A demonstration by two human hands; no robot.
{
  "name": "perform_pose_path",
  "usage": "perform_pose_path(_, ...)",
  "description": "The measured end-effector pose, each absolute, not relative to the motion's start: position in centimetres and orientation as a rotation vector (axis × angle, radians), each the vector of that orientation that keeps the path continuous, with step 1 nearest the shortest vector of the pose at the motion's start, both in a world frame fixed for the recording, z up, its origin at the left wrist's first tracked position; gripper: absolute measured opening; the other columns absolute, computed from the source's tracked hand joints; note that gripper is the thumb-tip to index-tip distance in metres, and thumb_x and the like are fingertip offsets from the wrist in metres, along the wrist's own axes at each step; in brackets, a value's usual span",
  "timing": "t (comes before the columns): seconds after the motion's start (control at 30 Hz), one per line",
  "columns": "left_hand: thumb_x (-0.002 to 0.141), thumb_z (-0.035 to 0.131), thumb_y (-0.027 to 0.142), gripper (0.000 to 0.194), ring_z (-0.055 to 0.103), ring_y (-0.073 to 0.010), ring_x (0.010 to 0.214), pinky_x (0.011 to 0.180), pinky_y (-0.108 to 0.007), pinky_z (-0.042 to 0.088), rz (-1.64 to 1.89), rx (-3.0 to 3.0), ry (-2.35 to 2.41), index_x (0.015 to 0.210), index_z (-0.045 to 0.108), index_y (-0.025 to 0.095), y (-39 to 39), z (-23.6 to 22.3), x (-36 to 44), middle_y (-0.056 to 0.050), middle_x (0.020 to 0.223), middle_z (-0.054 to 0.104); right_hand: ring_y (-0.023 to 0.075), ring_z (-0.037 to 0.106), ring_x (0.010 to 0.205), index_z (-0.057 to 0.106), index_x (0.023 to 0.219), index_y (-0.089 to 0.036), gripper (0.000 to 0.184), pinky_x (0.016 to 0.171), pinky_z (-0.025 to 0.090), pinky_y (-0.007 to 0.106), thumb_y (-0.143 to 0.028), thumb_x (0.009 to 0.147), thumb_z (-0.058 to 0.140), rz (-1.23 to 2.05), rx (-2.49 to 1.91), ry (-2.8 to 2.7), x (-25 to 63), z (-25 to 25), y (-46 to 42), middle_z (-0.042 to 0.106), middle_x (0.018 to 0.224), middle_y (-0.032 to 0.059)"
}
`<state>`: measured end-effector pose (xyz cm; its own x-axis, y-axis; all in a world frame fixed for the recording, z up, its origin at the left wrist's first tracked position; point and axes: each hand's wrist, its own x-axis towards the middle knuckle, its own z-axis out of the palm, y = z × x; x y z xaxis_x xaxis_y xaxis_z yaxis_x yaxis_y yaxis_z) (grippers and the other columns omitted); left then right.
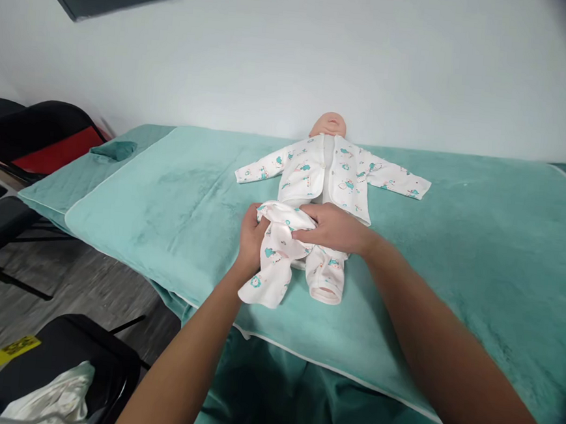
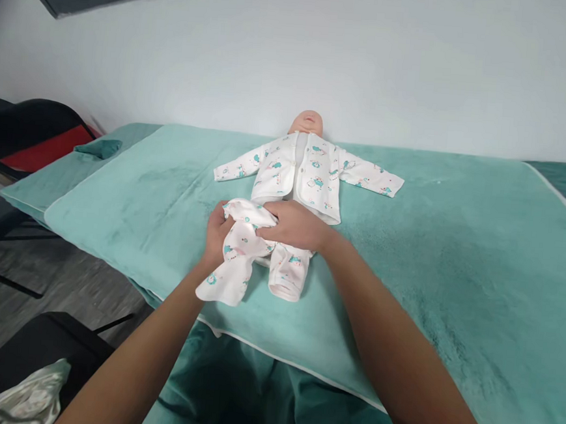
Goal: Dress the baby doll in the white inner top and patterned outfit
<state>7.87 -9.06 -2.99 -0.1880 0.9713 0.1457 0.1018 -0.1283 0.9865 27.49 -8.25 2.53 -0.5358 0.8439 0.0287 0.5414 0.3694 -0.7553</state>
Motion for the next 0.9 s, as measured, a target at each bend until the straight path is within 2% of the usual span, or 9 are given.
perform_pose_path(0.17, 0.087, 0.056, 0.031, 0.012, 0.051, -0.0146, 0.074, 0.067, -0.025, 0.039, 1.457, 1.432, 1.385, 0.085, 0.057, 0.019, -7.1, -3.7, 7.8, 0.001, 0.078, 0.06, 0.0144, 0.048, 0.069, 0.05, 0.074, -0.021, 0.014, 0.062, 0.03, 0.028, -0.033, 0.079, 0.056, 0.821, -1.3, -2.121, 26.6, 1.9, -8.2, 0.055, 0.072, -0.0031)
perform_pose_path(0.3, 0.09, 0.053, 0.031, 0.013, 0.052, -0.0152, 0.076, 0.068, -0.025, 0.038, 1.41, 1.541, 1.458, 0.087, 0.058, 0.02, -6.1, -3.9, 7.9, 0.0, 0.08, 0.061, 0.0158, 0.047, 0.069, 0.041, 0.07, -0.023, 0.017, 0.061, 0.029, 0.029, -0.03, 0.079, 0.053, 0.745, -1.465, -1.977, 25.8, 1.7, -7.9, 0.053, 0.07, -0.0016)
perform_pose_path(0.47, 0.085, 0.064, 0.033, 0.019, 0.048, -0.0124, 0.07, 0.067, -0.024, 0.038, 1.425, 1.397, 1.543, 0.096, 0.054, 0.021, -7.1, -3.9, 8.1, 0.003, 0.082, 0.057, 0.0173, 0.046, 0.068, 0.038, 0.07, -0.023, 0.018, 0.061, 0.03, 0.03, -0.03, 0.081, 0.051, 0.757, -1.504, -1.918, 25.5, 1.6, -7.6, 0.051, 0.07, -0.0005)
perform_pose_path(0.57, 0.087, 0.064, 0.042, 0.026, 0.046, -0.0119, 0.072, 0.068, -0.024, 0.038, 1.494, 1.298, 1.583, 0.083, 0.048, 0.021, -9.6, -3.7, 8.2, 0.004, 0.078, 0.051, 0.0172, 0.045, 0.068, 0.036, 0.07, -0.023, 0.019, 0.062, 0.03, 0.03, -0.028, 0.081, 0.05, 0.783, -1.48, -1.925, 25.7, 1.6, -7.6, 0.048, 0.069, -0.0011)
perform_pose_path(0.67, 0.091, 0.058, 0.052, 0.041, 0.04, -0.0124, 0.066, 0.063, -0.025, 0.034, 1.366, 1.337, 1.547, 0.069, 0.046, 0.02, -12.8, -3.6, 8.1, 0.003, 0.067, 0.045, 0.0171, 0.045, 0.069, 0.035, 0.071, -0.023, 0.019, 0.063, 0.03, 0.03, -0.028, 0.082, 0.05, 0.81, -1.458, -1.925, 25.9, 1.7, -7.6, 0.047, 0.07, -0.0015)
perform_pose_path(0.8, 0.086, 0.064, 0.054, 0.046, 0.037, -0.0127, 0.064, 0.061, -0.026, 0.03, 1.199, 1.401, 1.439, 0.062, 0.045, 0.019, -15.5, -3.5, 7.9, 0.003, 0.062, 0.041, 0.0171, 0.047, 0.072, 0.038, 0.072, -0.023, 0.02, 0.065, 0.032, 0.03, -0.03, 0.085, 0.05, 0.841, -1.414, -1.943, 26.1, 1.6, -7.6, 0.048, 0.073, -0.0017)
perform_pose_path(0.9, 0.09, 0.058, 0.054, 0.049, 0.031, -0.0119, 0.061, 0.059, -0.026, 0.028, 1.189, 1.413, 1.423, 0.06, 0.039, 0.02, -15.5, -3.5, 7.9, 0.004, 0.06, 0.036, 0.0168, 0.048, 0.073, 0.039, 0.074, -0.023, 0.021, 0.065, 0.033, 0.029, -0.033, 0.086, 0.052, 0.868, -1.399, -1.966, 26.5, 1.5, -7.6, 0.05, 0.075, -0.0018)
